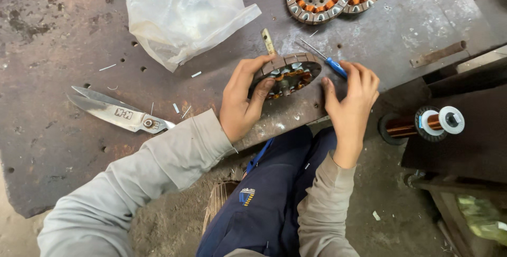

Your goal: The person assembles a circular electrical component by inserting small white pieces into slots around a copper-wound rotor. They use shears to cut the white pieces and a screwdriver to adjust the copper windings.

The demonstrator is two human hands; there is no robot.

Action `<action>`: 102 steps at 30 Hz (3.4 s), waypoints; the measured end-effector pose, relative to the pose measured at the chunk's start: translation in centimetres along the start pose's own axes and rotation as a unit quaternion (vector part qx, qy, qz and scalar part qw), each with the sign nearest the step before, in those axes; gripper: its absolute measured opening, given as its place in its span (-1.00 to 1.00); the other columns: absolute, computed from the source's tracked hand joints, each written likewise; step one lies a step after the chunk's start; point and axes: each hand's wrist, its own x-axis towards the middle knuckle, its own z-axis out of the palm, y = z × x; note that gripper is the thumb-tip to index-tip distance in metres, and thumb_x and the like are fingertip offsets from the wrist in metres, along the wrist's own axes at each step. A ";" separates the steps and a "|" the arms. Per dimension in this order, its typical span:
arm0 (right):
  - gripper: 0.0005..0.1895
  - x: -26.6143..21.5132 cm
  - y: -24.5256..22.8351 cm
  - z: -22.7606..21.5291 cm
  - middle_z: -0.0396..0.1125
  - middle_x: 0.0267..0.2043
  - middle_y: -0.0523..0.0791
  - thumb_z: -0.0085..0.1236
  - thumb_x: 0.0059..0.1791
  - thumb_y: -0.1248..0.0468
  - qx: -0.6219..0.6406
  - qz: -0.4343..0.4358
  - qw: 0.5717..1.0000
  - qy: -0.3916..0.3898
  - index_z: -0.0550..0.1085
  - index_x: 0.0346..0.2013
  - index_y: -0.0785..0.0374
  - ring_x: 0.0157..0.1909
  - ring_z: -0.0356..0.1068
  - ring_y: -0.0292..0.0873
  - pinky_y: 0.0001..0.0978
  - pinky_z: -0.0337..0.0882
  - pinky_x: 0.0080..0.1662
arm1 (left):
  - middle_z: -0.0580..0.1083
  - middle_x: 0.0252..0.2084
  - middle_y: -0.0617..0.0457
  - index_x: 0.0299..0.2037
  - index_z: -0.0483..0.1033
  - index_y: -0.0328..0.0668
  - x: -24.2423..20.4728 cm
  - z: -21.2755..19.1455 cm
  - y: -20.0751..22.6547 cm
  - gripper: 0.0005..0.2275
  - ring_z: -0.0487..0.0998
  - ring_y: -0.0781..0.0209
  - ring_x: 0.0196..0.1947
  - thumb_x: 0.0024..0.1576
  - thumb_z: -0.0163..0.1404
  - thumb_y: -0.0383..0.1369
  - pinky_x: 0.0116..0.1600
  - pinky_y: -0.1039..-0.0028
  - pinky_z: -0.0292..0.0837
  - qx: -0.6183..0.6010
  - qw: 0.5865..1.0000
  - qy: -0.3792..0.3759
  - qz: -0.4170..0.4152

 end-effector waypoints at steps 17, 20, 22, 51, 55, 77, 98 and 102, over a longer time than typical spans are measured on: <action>-0.87 -2.7 -5.3 -15.7 0.41 -0.26 -0.04 0.30 -0.04 0.44 0.017 0.029 0.994 -0.100 0.56 -0.21 0.36 -0.19 0.38 -0.08 -0.33 0.36 -0.11 | 0.46 0.13 -0.17 0.31 0.33 -0.26 0.1 0.4 -1.8 -0.69 0.53 0.03 0.11 0.43 -0.10 -0.29 0.25 0.37 0.41 0.020 0.999 0.019 -0.036; -0.79 -2.4 -7.4 -16.5 0.40 -0.25 -0.05 0.29 -0.15 0.44 0.121 -0.013 0.985 -0.124 0.52 -0.25 0.34 -0.16 0.40 -0.08 -0.30 0.38 -0.09 | 0.46 0.23 -0.20 0.33 0.29 -0.31 0.8 0.5 -3.6 -0.64 0.51 -0.02 0.24 0.44 -0.12 -0.24 0.34 0.34 0.36 0.013 0.998 0.045 -0.050; -0.80 -1.8 -8.0 -15.0 0.41 -0.26 -0.04 0.31 -0.17 0.46 0.137 -0.024 0.979 -0.149 0.55 -0.26 0.35 -0.18 0.41 -0.07 -0.30 0.38 -0.13 | 0.46 0.25 -0.20 0.34 0.28 -0.33 0.9 0.5 -4.5 -0.62 0.50 -0.01 0.28 0.43 -0.12 -0.22 0.37 0.34 0.34 0.004 0.997 0.054 -0.061; -0.75 -2.8 -15.7 -4.8 0.39 -0.09 0.02 0.29 -0.04 0.28 0.312 -0.195 0.901 -0.230 0.47 -0.15 0.34 -0.03 0.40 0.07 -0.14 0.42 -0.01 | 0.56 -0.23 -0.32 -0.29 0.64 -0.27 8.2 -16.4 1.2 -0.87 0.58 -0.28 -0.19 0.03 0.02 -0.54 -0.05 0.09 0.47 0.479 0.829 -0.262 -0.122; -0.65 -5.6 -21.0 -2.3 0.32 0.06 0.14 0.24 -0.03 0.29 0.323 -0.245 0.890 -0.207 0.42 -0.02 0.41 0.08 0.34 0.18 -0.07 0.38 0.13 | 0.54 -0.23 -0.35 -0.25 0.58 -0.36 9.0 -15.9 -6.1 -0.82 0.55 -0.33 -0.17 -0.05 0.01 -0.60 -0.08 0.08 0.46 0.476 0.834 -0.273 -0.065; -0.65 -10.1 -21.8 -3.5 0.28 -0.28 0.05 0.23 -0.16 0.36 0.215 -0.098 0.940 -0.246 0.36 -0.12 0.34 -0.25 0.37 0.11 -0.06 0.37 -0.27 | 0.55 -0.33 -0.30 -0.37 0.62 -0.37 7.7 -16.4 -19.9 -0.85 0.57 -0.27 -0.25 -0.04 0.11 -0.41 -0.07 0.08 0.46 0.543 0.824 -0.143 0.073; -0.75 -25.6 -15.5 5.7 0.37 -0.35 -0.23 0.32 0.05 0.25 0.581 0.156 0.699 -0.388 0.43 -0.14 0.31 -0.32 0.35 -0.44 -0.57 0.37 -0.27 | 0.53 -0.20 -0.15 0.02 0.63 -0.22 -1.9 -13.3 8.7 -0.84 0.57 0.00 -0.26 0.28 0.07 -0.53 -0.16 0.35 0.43 0.382 0.922 0.040 -0.050; -0.61 -27.5 -14.5 7.1 0.14 -0.26 -0.27 0.20 0.03 0.30 0.699 0.208 0.556 -0.398 0.30 0.10 0.27 -0.28 0.19 -0.44 -0.58 0.31 -0.24 | 0.46 -0.01 0.04 0.11 0.52 -0.29 -8.8 -12.4 9.6 -0.71 0.54 0.35 -0.10 0.17 0.05 -0.59 0.00 0.56 0.47 0.127 0.972 0.123 -0.154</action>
